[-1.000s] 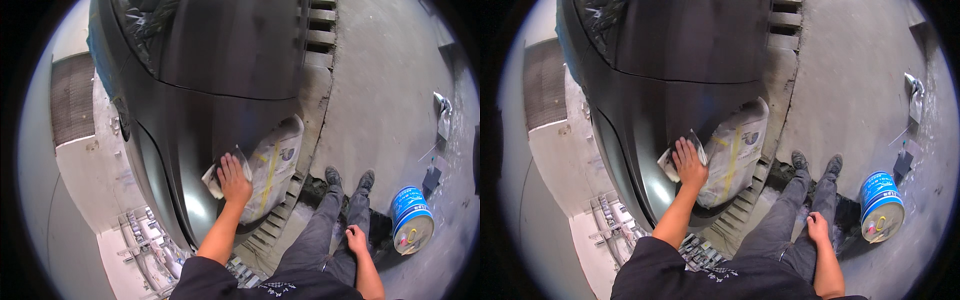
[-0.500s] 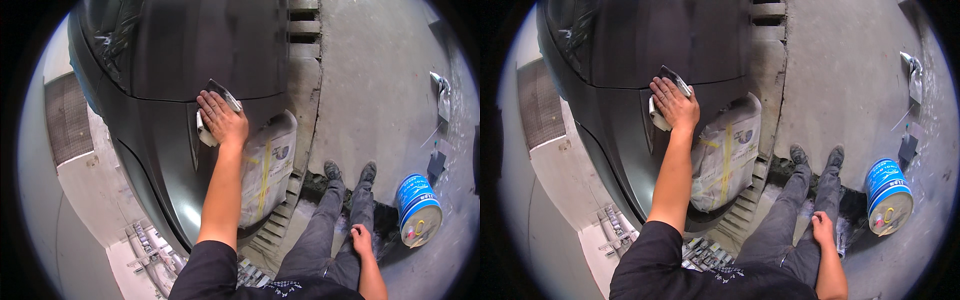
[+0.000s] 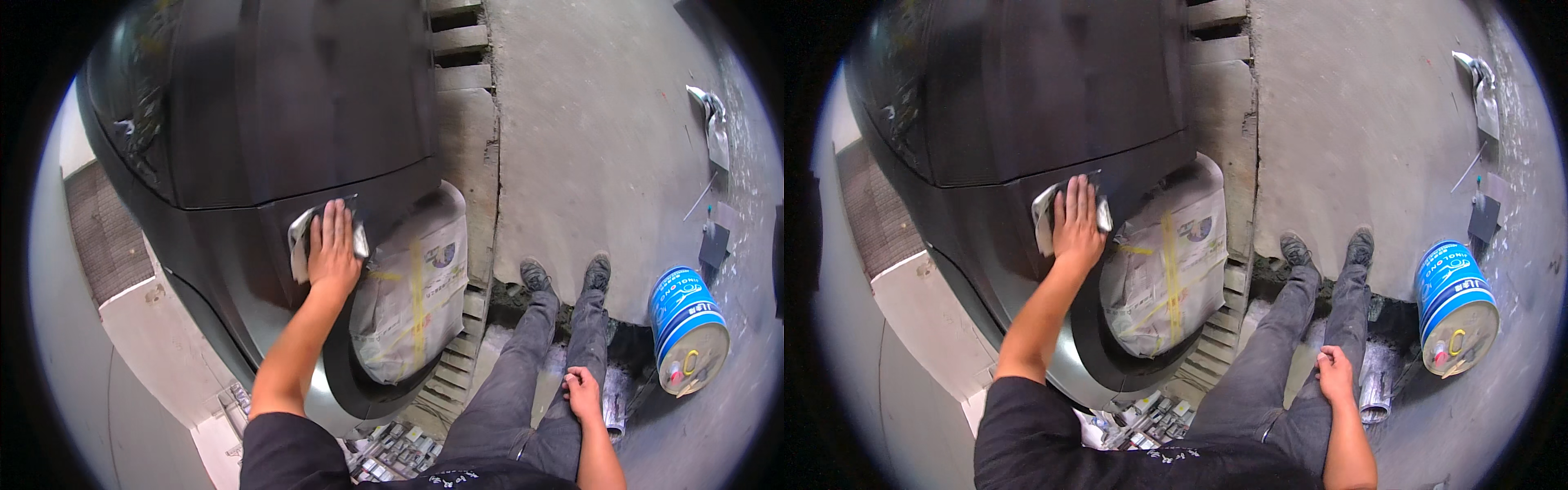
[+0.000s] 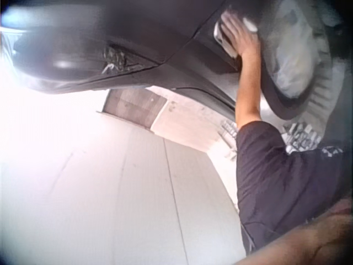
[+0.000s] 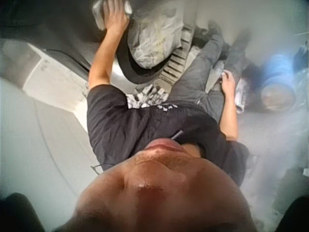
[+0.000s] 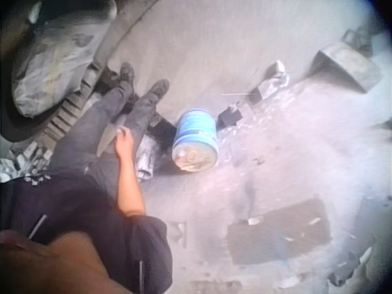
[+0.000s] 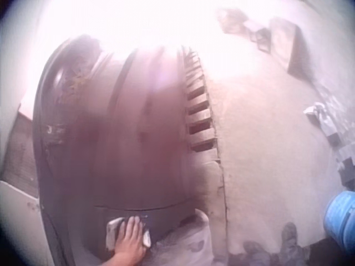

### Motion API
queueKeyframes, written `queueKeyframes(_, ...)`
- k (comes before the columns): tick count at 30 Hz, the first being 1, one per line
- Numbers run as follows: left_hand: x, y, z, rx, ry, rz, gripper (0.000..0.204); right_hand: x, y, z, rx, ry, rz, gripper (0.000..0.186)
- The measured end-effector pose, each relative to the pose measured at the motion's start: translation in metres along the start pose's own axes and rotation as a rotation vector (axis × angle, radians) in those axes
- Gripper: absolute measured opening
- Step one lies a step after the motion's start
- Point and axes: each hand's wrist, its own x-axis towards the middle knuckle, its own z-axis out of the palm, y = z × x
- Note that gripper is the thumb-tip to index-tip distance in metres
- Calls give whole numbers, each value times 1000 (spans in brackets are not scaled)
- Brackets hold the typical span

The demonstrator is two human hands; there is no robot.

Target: The person sands various panels of a car by hand, including the hood, fender, and side mirror, using a piece of sandpaper. They move the paper in a back-and-forth motion across the surfaces, some of which are masked with tape and newspaper.

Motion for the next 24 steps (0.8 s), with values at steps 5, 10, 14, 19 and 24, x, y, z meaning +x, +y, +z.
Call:
queueKeyframes(5, 78, 39, 25, 350, -116, 218, 83, 3, -1, 1, 134, 10, 55, 22)
queueKeyframes(10, 146, 91, 73, 465, -112, 285, 78, 10, 7, 7, 253, 36, 125, 23)
queueKeyframes(14, 199, 131, 120, 449, -152, 290, 79, 15, 15, 8, 427, 45, 165, 24)
queueKeyframes(19, 251, 171, 139, 448, -211, 281, 81, 18, 22, 15, 514, 40, 172, 24)
queueKeyframes(24, 279, 188, 163, 453, -249, 354, 79, 18, 21, 19, 566, 22, 123, 24)
